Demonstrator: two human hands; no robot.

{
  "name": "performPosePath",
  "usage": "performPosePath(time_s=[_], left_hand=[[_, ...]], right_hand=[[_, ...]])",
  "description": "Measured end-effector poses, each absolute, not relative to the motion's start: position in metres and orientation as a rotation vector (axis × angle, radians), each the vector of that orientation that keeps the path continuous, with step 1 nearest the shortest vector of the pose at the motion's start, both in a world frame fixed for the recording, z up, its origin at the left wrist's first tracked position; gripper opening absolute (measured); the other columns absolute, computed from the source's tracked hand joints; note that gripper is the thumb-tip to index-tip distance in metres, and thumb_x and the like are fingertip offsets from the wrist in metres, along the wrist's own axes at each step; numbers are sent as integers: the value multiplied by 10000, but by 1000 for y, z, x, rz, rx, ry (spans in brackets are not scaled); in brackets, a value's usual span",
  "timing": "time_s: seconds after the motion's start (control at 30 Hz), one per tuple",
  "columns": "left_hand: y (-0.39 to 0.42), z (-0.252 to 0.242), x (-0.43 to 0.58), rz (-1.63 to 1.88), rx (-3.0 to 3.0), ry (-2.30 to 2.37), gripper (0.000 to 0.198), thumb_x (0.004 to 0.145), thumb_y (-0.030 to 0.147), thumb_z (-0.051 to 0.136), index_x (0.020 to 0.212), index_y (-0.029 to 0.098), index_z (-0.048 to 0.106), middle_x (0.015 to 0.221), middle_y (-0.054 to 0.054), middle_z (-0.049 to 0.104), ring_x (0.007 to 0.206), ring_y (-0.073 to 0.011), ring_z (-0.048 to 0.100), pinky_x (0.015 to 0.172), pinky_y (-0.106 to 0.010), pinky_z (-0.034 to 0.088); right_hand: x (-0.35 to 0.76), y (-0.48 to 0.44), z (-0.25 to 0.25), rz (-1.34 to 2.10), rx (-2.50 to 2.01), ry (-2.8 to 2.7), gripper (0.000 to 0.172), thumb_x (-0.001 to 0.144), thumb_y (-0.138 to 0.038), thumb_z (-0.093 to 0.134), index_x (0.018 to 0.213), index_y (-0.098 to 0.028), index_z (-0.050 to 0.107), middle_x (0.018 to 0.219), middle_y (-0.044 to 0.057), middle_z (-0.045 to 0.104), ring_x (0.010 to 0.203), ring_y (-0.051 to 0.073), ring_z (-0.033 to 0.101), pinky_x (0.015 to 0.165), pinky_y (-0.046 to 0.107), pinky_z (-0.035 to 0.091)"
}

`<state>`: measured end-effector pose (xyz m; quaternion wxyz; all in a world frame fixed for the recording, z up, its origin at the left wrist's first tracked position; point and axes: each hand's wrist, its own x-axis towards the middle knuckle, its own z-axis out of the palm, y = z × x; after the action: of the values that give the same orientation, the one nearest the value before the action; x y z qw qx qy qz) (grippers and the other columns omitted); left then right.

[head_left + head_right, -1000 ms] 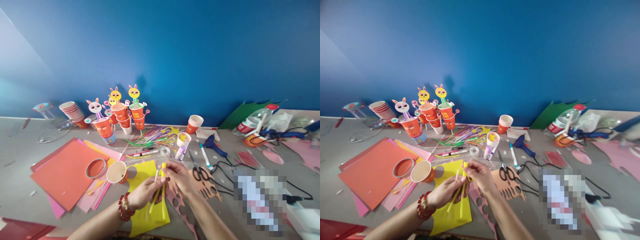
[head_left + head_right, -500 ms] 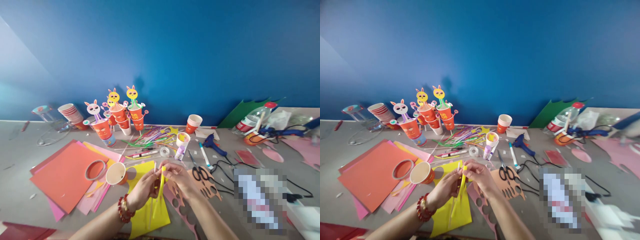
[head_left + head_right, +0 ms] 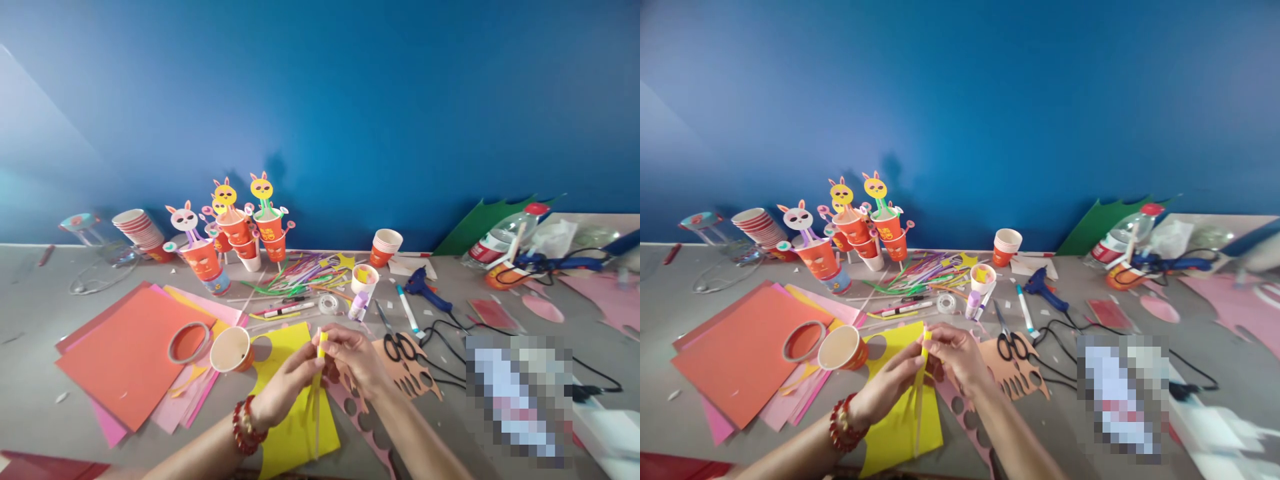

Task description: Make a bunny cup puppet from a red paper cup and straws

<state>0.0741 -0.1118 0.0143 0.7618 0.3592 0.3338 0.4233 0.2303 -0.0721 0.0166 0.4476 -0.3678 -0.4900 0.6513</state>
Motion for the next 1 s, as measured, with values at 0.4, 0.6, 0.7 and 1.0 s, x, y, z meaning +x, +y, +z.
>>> performPosePath(time_s=[0.4,0.6,0.7,1.0], left_hand=[[-114,5,77,947,868,782,401,912,510,616,1081,150,566,593,51,517,440,-84,478,454,-204,469],[-115,4,79,971,836,727,326,933,468,602,865,152,559,607,36,515,469,-82,481,497,-226,506],[-116,1,80,1007,796,719,293,925,428,630,856,151,566,590,54,471,467,-71,431,508,-229,512],[-115,9,81,994,665,712,300,882,414,680,843,127,605,647,3,573,462,-85,499,496,-235,454]], right_hand=[[230,-71,4,1340,-841,-1471,142,860,-359,734,852,-239,808,1012,79,717,1008,261,663,908,355,519],[228,-74,-3,1250,-855,-1475,372,887,-325,706,1258,-292,691,1104,56,673,923,190,652,859,316,535],[229,-74,-3,1327,-890,-1376,374,857,-327,745,1218,-259,678,982,34,686,857,176,656,797,287,535],[231,-71,2,1352,-903,-1445,167,883,-353,708,836,-193,715,843,34,669,786,183,637,729,269,500]])
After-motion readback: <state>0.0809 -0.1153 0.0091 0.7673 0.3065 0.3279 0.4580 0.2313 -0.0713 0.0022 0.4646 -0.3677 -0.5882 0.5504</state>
